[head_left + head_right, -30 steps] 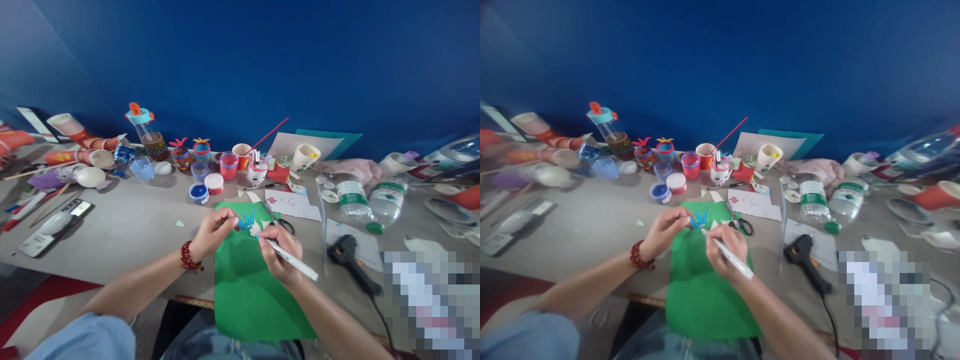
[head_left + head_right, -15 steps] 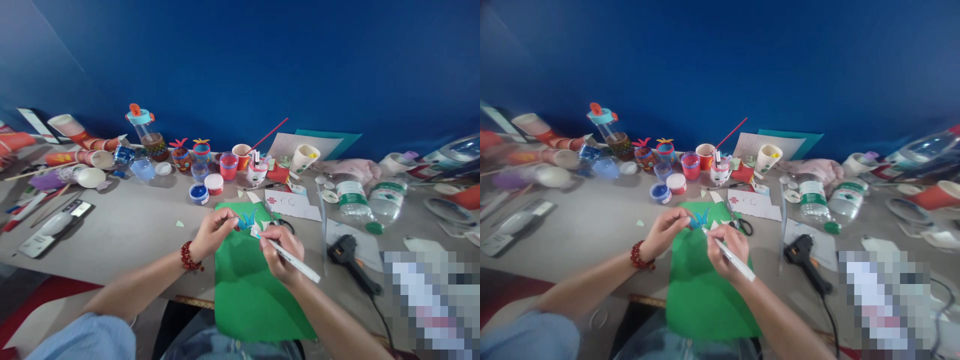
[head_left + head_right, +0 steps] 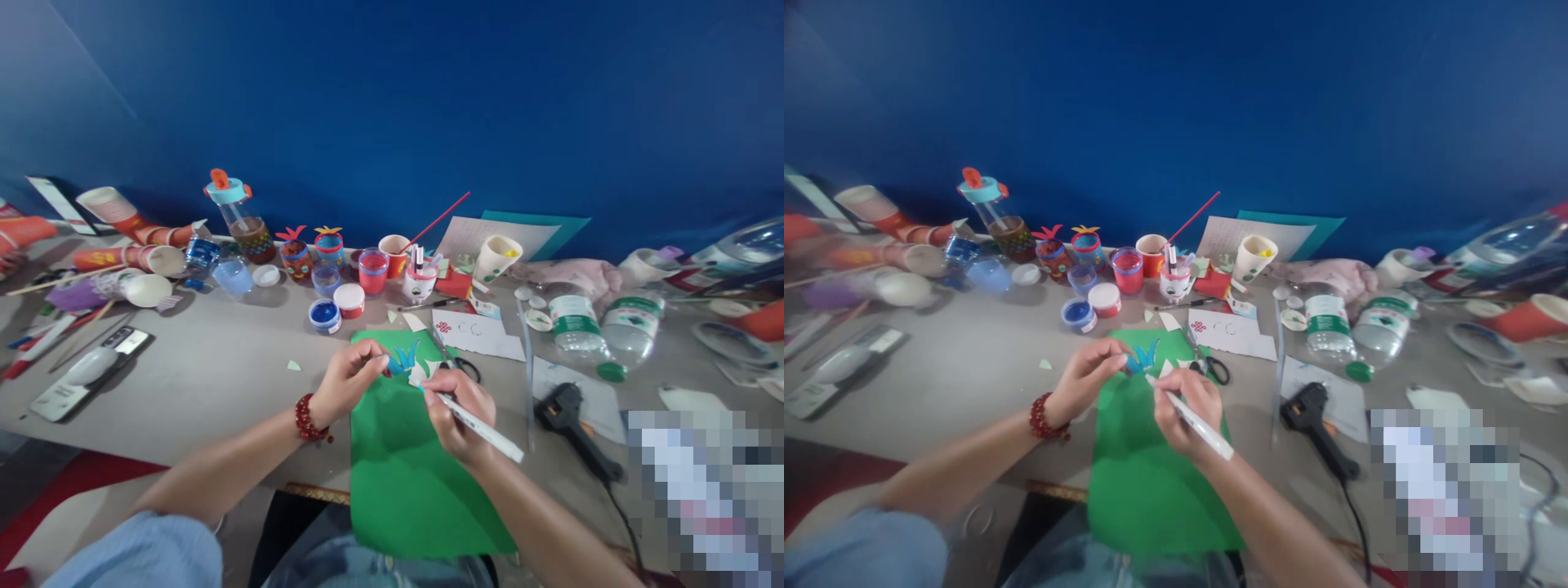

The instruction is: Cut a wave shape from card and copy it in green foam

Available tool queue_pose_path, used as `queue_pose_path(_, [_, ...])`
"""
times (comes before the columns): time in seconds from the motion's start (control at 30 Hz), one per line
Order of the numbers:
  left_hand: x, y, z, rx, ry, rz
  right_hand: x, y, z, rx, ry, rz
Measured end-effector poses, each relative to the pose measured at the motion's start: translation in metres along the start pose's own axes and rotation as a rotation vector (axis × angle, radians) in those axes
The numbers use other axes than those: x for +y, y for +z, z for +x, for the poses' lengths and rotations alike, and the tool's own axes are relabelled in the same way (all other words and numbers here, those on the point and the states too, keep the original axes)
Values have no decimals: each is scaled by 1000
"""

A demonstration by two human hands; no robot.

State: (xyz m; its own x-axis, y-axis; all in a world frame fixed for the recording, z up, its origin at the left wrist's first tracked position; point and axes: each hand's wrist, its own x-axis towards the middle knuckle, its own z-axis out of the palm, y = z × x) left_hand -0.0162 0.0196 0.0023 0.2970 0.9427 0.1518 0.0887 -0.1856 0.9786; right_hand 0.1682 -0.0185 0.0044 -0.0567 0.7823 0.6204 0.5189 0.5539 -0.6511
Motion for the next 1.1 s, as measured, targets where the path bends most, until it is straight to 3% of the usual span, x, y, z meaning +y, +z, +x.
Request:
queue_pose_path(0.43, [2,0,0,0,11,15,0,1,2,-3,21,9])
queue_pose_path(0.6, [1,0,0,-4,1,9,2,3,1,62,10,3])
queue_pose_path(0.73, [0,0,-1,2,0,8,1,2,1,9,43,-8])
queue_pose_path(1.1, [0,1,0,-2,6,5,0,0,0,39,51,-6])
